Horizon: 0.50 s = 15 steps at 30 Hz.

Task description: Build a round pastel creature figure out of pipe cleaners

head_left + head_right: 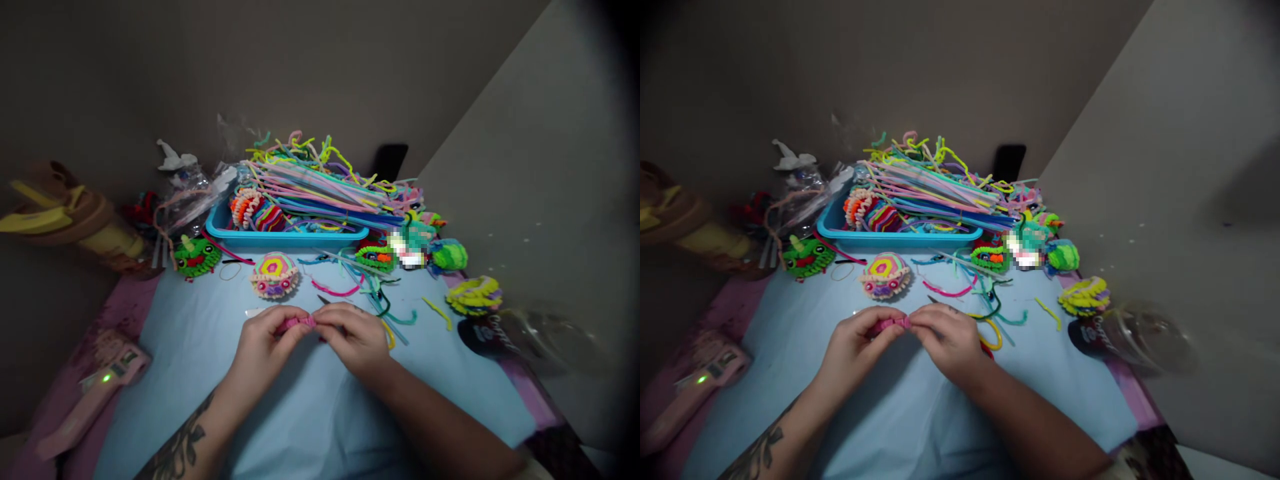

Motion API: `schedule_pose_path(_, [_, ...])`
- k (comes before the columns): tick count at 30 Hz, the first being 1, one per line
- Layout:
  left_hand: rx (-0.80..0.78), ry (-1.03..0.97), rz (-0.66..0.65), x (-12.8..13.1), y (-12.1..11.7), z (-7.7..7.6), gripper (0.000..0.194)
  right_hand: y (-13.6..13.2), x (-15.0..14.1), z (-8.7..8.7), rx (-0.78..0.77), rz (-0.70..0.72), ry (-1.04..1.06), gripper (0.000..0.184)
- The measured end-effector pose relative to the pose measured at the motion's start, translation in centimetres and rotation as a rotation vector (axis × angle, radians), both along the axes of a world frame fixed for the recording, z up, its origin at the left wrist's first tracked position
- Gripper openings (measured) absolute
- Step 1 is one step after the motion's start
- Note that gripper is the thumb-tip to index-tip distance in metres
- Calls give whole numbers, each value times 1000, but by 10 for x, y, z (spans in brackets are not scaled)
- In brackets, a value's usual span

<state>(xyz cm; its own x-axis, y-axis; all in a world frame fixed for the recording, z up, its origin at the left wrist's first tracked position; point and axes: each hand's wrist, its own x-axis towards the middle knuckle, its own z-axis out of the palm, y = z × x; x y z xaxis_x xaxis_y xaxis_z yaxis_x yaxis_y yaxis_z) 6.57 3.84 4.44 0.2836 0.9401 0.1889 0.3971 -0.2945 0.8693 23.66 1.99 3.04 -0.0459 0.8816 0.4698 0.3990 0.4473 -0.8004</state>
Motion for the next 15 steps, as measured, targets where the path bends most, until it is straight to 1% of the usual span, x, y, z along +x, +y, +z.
schedule_pose_path(3, [64,-16,9,-2,1,-4,15,2,1,-2,-149,-34,63,7])
schedule_pose_path(5, [138,-16,18,-3,2,-5,14,3,1,-4,-285,-50,180,8])
schedule_pose_path(7, [222,-5,10,-3,2,-5,10,4,0,-6,-431,-9,335,17])
schedule_pose_path(9, [276,6,-10,-2,1,-3,9,4,-2,-7,-537,63,446,23])
schedule_pose_path(12, [271,30,-34,-1,0,-2,10,4,-4,-7,-591,118,458,20])
schedule_pose_path(15, [217,52,-26,-1,-1,-2,10,3,-4,-6,-554,124,359,18])
